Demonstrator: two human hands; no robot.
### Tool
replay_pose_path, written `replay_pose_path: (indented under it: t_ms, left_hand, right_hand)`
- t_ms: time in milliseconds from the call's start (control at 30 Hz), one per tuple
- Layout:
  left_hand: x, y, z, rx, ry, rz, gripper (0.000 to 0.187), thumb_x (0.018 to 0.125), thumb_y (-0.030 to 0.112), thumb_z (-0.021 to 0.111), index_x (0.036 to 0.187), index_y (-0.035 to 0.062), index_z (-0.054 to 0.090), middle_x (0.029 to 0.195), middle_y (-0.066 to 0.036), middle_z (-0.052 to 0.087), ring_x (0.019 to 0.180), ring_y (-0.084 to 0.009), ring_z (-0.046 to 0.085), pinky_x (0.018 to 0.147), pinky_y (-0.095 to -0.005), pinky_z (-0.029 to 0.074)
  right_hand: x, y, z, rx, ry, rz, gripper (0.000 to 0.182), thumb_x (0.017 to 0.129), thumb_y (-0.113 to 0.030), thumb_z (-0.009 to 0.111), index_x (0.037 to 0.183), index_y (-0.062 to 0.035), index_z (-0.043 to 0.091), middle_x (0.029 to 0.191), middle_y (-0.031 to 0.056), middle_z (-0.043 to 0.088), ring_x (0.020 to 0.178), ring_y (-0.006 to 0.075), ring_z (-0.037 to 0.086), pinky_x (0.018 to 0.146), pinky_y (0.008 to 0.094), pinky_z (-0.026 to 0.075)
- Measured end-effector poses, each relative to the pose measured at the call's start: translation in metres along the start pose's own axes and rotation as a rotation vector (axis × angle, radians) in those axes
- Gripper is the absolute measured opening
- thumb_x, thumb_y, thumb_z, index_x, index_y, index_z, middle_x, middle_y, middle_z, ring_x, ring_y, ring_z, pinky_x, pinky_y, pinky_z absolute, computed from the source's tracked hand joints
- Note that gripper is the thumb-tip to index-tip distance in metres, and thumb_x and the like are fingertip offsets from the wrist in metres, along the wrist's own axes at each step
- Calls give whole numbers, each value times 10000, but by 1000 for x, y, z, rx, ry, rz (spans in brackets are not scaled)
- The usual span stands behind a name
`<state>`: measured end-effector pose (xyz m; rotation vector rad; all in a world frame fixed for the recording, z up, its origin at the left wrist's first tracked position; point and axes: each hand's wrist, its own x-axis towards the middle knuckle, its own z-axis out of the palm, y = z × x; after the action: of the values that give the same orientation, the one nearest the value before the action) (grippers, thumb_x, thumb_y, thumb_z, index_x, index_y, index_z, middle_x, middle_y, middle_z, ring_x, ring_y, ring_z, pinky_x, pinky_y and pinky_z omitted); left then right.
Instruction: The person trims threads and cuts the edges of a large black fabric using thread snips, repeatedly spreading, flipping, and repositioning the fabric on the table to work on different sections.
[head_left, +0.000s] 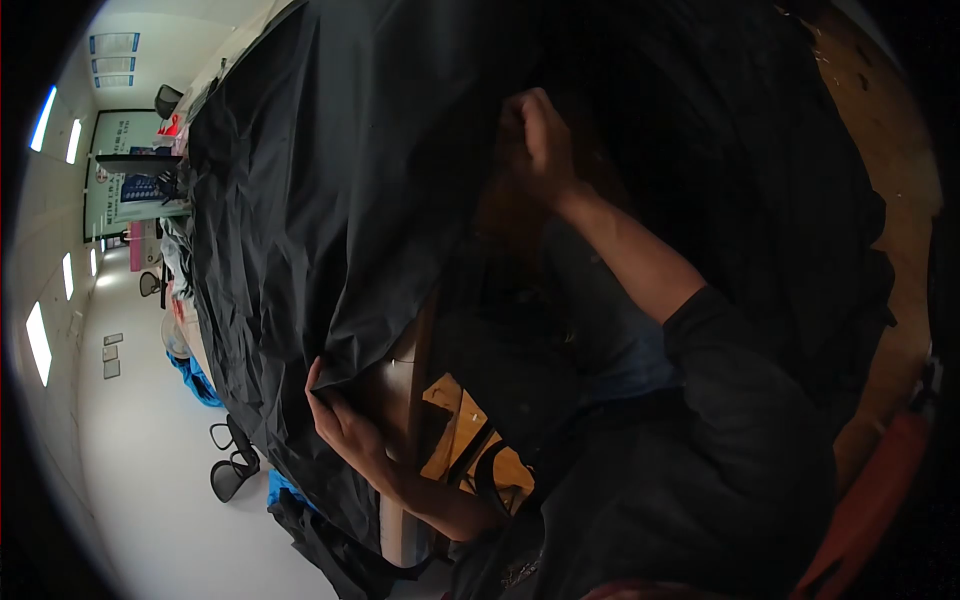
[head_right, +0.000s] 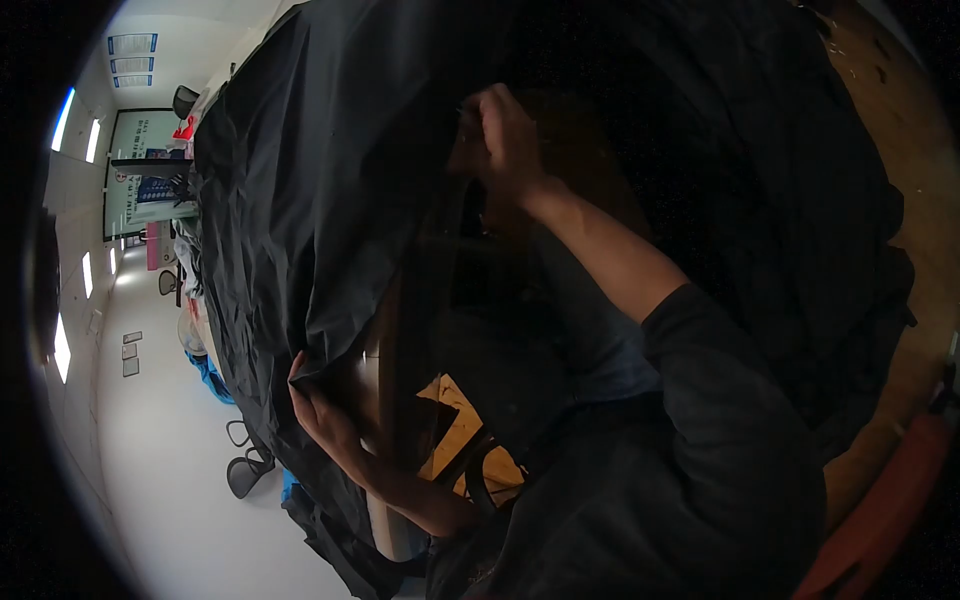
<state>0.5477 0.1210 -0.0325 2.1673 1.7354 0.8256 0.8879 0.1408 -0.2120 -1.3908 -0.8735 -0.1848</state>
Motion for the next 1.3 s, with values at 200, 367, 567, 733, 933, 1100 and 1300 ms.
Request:
replay_pose_path:
  t_ms: [200,367,567,733,933,1100,1300]
  left_hand:
    - [3,-10,2,-35,0,18,365,1066,122,382,1336,15,604,1270,-162,664,1212,-228,595,1067,-339,409]
    - [-4,4,5,-41,92,104,403,967,90,456,1340,12,589,1293,-162,645,1215,-275,598,1093,-380,409]
    - [-67,86,45,-577,-172,653,314,850,37,573,1142,-61,635,1178,-225,647,1072,-312,633,927,-397,523]
    - [-48,161,191,-1334,-748,-334,523,988,148,644,1436,-34,446,1392,-158,533,1207,-201,575,1011,-323,478]
    - [-8,186,226,-1538,-548,-529,400,1026,262,595,1342,22,546,1287,-123,616,1202,-217,584,1051,-378,460]
    - [9,161,211,-1815,-554,-466,393,1059,330,491,1329,54,558,1317,-115,628,1272,-249,559,1126,-421,406]
    - [-3,159,169,-1790,-466,-373,396,1020,285,554,1351,68,547,1351,-108,620,1231,-244,605,1088,-436,454]
  right_hand:
    - [-37,-9,-35,135,-37,84,63,919,29,517,951,-24,528,898,90,532,715,188,540,622,301,461]
    - [-55,-17,-68,229,-75,223,77,1002,-45,522,925,-42,520,843,32,516,692,108,481,608,243,418]
    - [-18,-16,-67,397,-74,561,158,1023,-251,604,985,-101,571,842,-28,554,726,54,470,615,215,385]
    - [66,5,-60,822,99,1012,227,905,-279,757,990,-129,608,852,-45,592,697,29,500,519,199,324]
    - [64,-35,-81,663,77,732,289,843,13,756,1080,-56,605,950,12,644,856,114,624,819,269,521]
    - [58,-68,-78,741,-24,749,401,861,36,741,1210,-32,556,1085,47,655,963,127,637,904,278,528]
    - [50,-91,-73,782,-88,664,431,867,22,751,1242,-21,543,1135,71,653,1002,141,646,923,286,532]
